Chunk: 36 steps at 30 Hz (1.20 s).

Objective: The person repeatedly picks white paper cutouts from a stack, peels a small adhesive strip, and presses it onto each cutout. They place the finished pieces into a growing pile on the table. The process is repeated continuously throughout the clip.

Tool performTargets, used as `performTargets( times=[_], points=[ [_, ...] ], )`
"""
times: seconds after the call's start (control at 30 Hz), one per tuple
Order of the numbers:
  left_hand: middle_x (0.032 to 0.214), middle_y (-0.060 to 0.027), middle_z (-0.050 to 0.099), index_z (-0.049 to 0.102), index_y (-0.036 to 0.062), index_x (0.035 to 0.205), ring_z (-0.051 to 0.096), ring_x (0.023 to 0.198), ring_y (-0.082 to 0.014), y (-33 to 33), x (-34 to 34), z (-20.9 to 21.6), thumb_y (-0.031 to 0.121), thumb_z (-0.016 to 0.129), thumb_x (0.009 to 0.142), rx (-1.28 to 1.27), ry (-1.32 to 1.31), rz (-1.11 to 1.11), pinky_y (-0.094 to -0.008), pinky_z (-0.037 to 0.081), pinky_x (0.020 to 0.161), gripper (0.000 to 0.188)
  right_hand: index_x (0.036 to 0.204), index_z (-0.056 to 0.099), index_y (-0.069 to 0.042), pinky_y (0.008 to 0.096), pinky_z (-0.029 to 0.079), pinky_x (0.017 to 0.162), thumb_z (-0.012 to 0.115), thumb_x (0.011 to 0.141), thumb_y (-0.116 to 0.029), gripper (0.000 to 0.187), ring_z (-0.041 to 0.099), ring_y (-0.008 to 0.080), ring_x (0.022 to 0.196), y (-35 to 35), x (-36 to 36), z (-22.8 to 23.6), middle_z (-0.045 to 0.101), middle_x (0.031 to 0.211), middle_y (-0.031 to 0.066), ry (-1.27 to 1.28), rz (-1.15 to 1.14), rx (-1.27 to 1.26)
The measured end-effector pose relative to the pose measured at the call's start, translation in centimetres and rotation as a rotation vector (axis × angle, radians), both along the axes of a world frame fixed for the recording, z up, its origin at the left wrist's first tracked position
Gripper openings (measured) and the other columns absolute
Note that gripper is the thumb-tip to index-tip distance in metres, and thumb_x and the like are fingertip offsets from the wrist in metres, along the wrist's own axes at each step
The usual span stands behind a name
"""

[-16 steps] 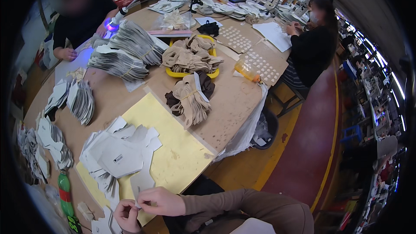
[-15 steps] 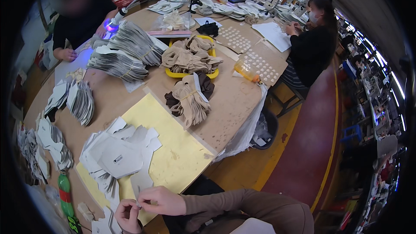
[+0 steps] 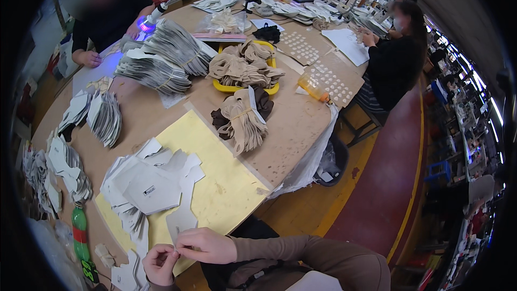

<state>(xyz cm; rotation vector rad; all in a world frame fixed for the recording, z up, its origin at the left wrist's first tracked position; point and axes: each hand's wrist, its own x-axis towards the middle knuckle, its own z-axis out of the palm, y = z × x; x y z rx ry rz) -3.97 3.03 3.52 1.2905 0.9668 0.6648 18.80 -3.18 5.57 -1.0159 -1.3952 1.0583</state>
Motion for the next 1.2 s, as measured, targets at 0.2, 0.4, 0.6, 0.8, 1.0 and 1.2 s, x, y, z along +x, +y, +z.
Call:
performTargets(
  times=[0.2, 0.4, 0.6, 0.8, 1.0, 1.2],
  points=[
    [0.087, -0.0078, 0.069, 0.065, -0.0050, 0.096, 0.067, 0.078, -0.0138, -0.3, -0.3, 0.1, -0.001, 0.070, 0.091, -0.012, 0.032, 0.030, -0.0263, 0.054, 0.075, 0.008, 0.089, 0.060, 0.000, 0.0370, 0.047, 0.063, 0.061, 0.096, -0.016, 0.018, 0.059, 0.0285, 0.069, 0.0, -0.3, 0.0, 0.058, 0.079, 0.0125, -0.014, -0.030, 0.011],
    [0.088, -0.0063, 0.068, 0.064, -0.0047, 0.096, 0.065, 0.079, -0.0122, -0.2, -0.8, -0.8, -0.002, 0.068, 0.091, 0.024, 0.046, 0.020, -0.0248, 0.052, 0.075, 0.007, 0.093, 0.062, 0.000, 0.0369, 0.050, 0.067, 0.062, 0.095, -0.012, 0.012, 0.062, 0.0295, 0.074, -0.1, -0.3, 0.2, 0.060, 0.082, 0.0125, -0.074, -0.007, -0.024],
    [0.094, -0.0045, 0.063, 0.059, -0.0021, 0.096, 0.060, 0.083, -0.0097, -1.2, 1.1, 1.1, -0.003, 0.065, 0.092, 0.076, 0.021, 0.031, -0.0231, 0.048, 0.078, 0.007, 0.093, 0.063, -0.001, 0.0357, 0.051, 0.068, 0.064, 0.097, -0.017, 0.016, 0.063, 0.0282, 0.075, -0.1, -0.4, 0.5, 0.062, 0.083, 0.0117, -0.135, 0.009, -0.121],
    [0.095, -0.0066, 0.067, 0.059, -0.0021, 0.092, 0.064, 0.085, -0.0102, -1.7, 3.8, 3.3, -0.002, 0.064, 0.088, 0.140, 0.113, 0.243, -0.0237, 0.053, 0.078, 0.006, 0.094, 0.064, 0.000, 0.0337, 0.051, 0.070, 0.065, 0.095, -0.009, 0.009, 0.064, 0.0261, 0.078, -0.2, 0.7, 1.0, 0.064, 0.086, 0.0111, -0.047, 0.000, 0.004],
    [0.102, -0.0093, 0.070, 0.063, -0.0065, 0.102, 0.067, 0.093, -0.0113, -2.4, 5.8, 3.1, 0.001, 0.070, 0.091, -0.024, -0.098, 0.254, -0.0251, 0.055, 0.085, 0.015, 0.092, 0.062, 0.003, 0.0294, 0.049, 0.075, 0.061, 0.095, -0.001, 0.006, 0.062, 0.0165, 0.083, -1.4, 3.9, 1.1, 0.065, 0.092, 0.0095, 0.120, 0.020, -0.182],
    [0.123, -0.0130, 0.062, 0.063, -0.0007, 0.109, 0.064, 0.107, -0.0198, -3.5, 8.4, 5.0, 0.012, 0.085, 0.081, 0.187, -0.052, 0.122, -0.0321, 0.052, 0.094, 0.038, 0.092, 0.062, 0.005, 0.0239, 0.044, 0.078, 0.055, 0.099, 0.001, 0.010, 0.055, 0.0115, 0.084, -1.2, 4.8, 1.5, 0.063, 0.095, 0.0078, 0.366, -0.053, -0.251]
  ],
)
